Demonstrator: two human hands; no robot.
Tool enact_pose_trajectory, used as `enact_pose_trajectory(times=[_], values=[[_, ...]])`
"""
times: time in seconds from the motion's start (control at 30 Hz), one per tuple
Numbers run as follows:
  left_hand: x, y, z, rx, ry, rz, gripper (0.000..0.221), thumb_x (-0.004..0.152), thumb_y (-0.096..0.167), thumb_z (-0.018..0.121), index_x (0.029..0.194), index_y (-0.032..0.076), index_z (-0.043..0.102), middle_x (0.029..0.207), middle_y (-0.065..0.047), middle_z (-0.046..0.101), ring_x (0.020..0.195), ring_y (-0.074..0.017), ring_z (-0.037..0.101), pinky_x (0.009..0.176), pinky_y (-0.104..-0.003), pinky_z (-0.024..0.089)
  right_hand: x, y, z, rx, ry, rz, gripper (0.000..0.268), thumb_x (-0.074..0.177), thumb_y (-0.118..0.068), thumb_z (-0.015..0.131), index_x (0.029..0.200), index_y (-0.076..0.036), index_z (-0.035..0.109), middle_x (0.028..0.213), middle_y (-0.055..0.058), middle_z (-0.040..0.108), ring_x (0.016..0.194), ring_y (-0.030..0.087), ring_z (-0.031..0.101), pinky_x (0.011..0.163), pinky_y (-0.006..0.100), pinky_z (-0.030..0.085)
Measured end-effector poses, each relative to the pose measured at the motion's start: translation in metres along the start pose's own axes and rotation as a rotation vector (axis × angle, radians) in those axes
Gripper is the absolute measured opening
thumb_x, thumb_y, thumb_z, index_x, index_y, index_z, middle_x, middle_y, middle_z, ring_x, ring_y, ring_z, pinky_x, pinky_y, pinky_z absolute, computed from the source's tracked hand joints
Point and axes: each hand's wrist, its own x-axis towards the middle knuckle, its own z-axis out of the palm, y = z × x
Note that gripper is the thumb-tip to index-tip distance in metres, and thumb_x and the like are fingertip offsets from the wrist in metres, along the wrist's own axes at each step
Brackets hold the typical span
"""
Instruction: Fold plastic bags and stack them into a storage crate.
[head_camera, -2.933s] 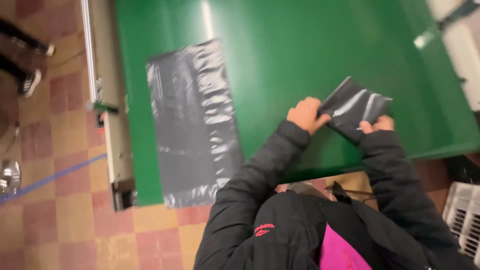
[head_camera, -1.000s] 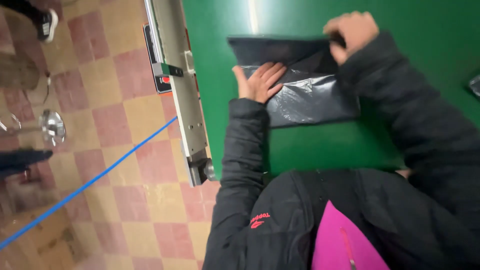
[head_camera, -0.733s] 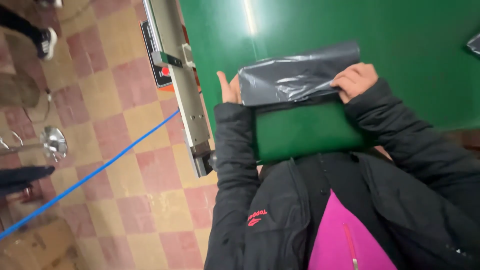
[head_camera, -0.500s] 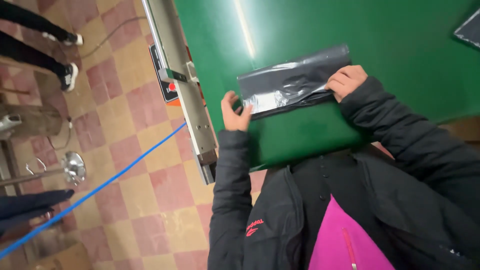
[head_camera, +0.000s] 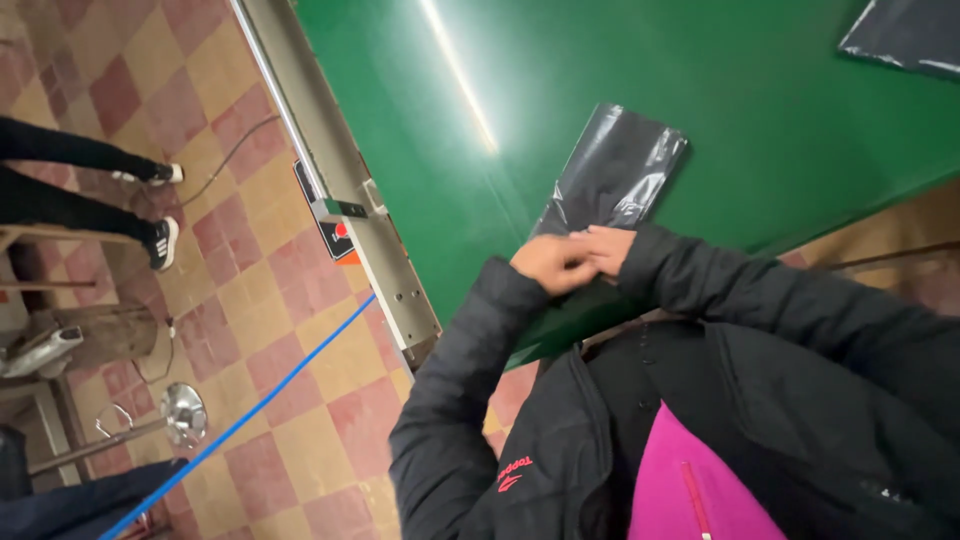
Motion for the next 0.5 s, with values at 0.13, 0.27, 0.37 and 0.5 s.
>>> enact_pose_trajectory(times=[0.13, 0.27, 0.37, 0.5], values=[[0.068, -0.080, 0.005, -0.645, -0.058, -0.271, 0.059, 0.102, 0.058, 0.044, 0.111, 0.005, 0.070, 0.105, -0.012, 0.074, 0.097, -0.0236, 0.073, 0.086, -0.039, 0.056, -0.034, -0.014, -0.032, 0.230, 0.074, 0.020, 0.049, 0.080, -0.009, 0.063, 0.129, -0.006, 0.062, 0.137, 0.019, 0.064, 0.136, 0.037, 0.054, 0.113, 0.051, 0.041], [0.112, -0.103, -0.018, -1.009, -0.184, -0.612, 0.088, 0.095, 0.076, 0.017, 0.131, 0.007, 0.058, 0.128, -0.013, 0.071, 0.112, -0.0256, 0.071, 0.092, -0.043, 0.051, -0.038, -0.015, -0.056, 0.752, 0.049, 0.995, 0.042, 0.100, -0.019, 0.053, 0.140, -0.009, 0.061, 0.121, 0.010, 0.074, 0.113, 0.019, 0.066, 0.097, 0.033, 0.051], [0.120, -0.107, -0.024, -1.006, -0.115, -0.720, 0.090, 0.093, 0.076, 0.017, 0.134, 0.006, 0.054, 0.130, -0.015, 0.070, 0.112, -0.0299, 0.070, 0.092, -0.047, 0.051, -0.058, 0.008, -0.025, 0.859, 0.182, 0.979, 0.040, 0.103, -0.020, 0.054, 0.139, -0.003, 0.061, 0.120, 0.010, 0.073, 0.111, 0.017, 0.063, 0.096, 0.033, 0.050], [0.127, -0.133, -0.032, -0.909, 0.086, -0.588, 0.085, 0.094, 0.074, 0.027, 0.137, 0.006, 0.052, 0.132, -0.013, 0.070, 0.117, -0.0266, 0.070, 0.098, -0.048, 0.049, -0.065, 0.028, -0.015, 1.023, 0.316, 1.051, 0.045, 0.103, -0.023, 0.053, 0.143, 0.000, 0.056, 0.133, 0.009, 0.068, 0.119, 0.018, 0.061, 0.102, 0.033, 0.045]])
